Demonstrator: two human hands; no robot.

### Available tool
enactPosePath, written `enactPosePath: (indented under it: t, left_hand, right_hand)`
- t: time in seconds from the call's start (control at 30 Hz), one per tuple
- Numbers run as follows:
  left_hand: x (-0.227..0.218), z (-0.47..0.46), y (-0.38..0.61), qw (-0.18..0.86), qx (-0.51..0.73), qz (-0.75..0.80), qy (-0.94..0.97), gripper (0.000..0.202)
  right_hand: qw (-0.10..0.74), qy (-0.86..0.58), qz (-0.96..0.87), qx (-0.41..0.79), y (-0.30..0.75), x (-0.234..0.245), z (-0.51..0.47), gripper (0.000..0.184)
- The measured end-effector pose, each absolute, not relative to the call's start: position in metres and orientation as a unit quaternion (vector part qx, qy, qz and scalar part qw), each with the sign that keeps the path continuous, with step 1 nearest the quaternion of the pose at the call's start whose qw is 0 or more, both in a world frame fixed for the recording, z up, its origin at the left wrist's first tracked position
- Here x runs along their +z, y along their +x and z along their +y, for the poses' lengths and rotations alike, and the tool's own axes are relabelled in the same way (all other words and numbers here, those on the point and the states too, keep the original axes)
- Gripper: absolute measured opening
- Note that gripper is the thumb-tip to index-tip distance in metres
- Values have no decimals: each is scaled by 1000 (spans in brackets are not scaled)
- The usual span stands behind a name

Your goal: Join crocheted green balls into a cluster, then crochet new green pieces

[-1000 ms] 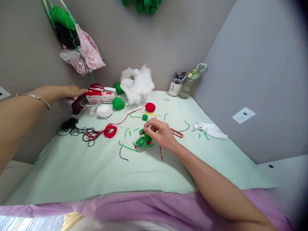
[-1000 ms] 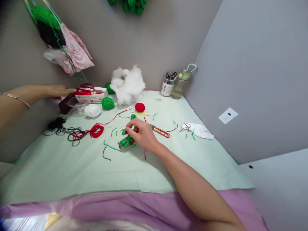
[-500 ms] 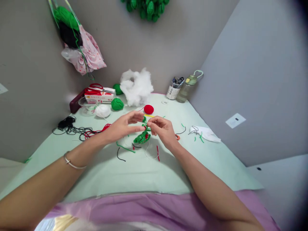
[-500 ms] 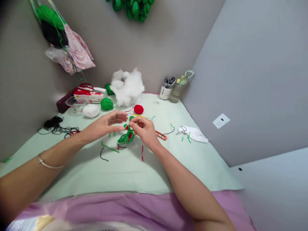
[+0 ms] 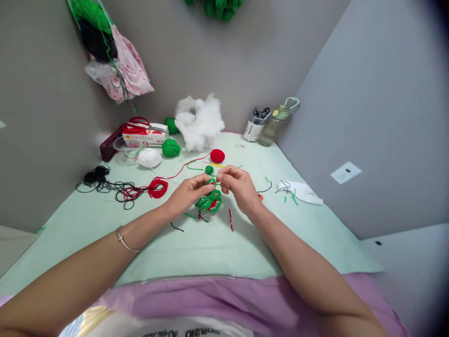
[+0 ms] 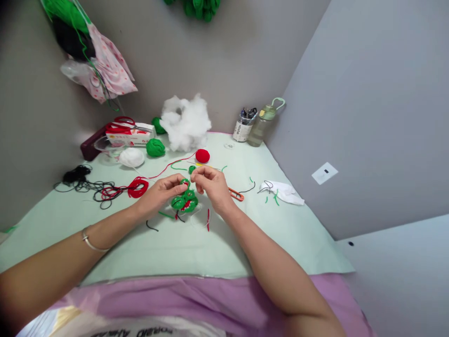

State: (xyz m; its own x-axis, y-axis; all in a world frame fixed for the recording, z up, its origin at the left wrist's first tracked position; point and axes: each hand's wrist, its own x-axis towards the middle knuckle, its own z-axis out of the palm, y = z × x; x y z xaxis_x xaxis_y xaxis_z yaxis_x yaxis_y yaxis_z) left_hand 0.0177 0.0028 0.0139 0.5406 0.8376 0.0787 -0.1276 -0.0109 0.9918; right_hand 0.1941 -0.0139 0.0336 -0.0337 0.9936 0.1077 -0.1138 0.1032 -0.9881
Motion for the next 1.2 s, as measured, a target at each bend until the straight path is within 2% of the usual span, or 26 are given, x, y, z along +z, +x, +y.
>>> enactPosePath:
  t: [0.17,0.43,0.53,0.63,0.77,0.87,0.97,1.2]
  left_hand:
    - [8,5,17,673,382,292,562,25]
    - [11,1,19,659,373,297,581,28]
    - [9,-1,18,669,369,315,563,29]
    - [6,-3,17,692,345,334,539,30]
    - [6,-3,17,715,343,332,511,29]
    - [7,-4,18,724,343,314,509,31]
    - [9,-5,18,726,340,305,513,30]
    - [12,-8,17,732,312,290,531,29]
  right_hand:
    - [577,-438,-450,522,192,33,-12,13]
    - [576,-443,-454,516,185,29,-12,5]
    - [616,-438,-401,517,192,25,-4,4]
    - [655,-417,-351,523,201,27,1,12]
    - [590,-389,-374,601,204,33,-2,24]
    - [524,-382,-413,640,200,36,-8,23]
    - [502,-380,-430,647,202,40,-10,23]
    - [607,-376,-387,583,233,51,-2,23]
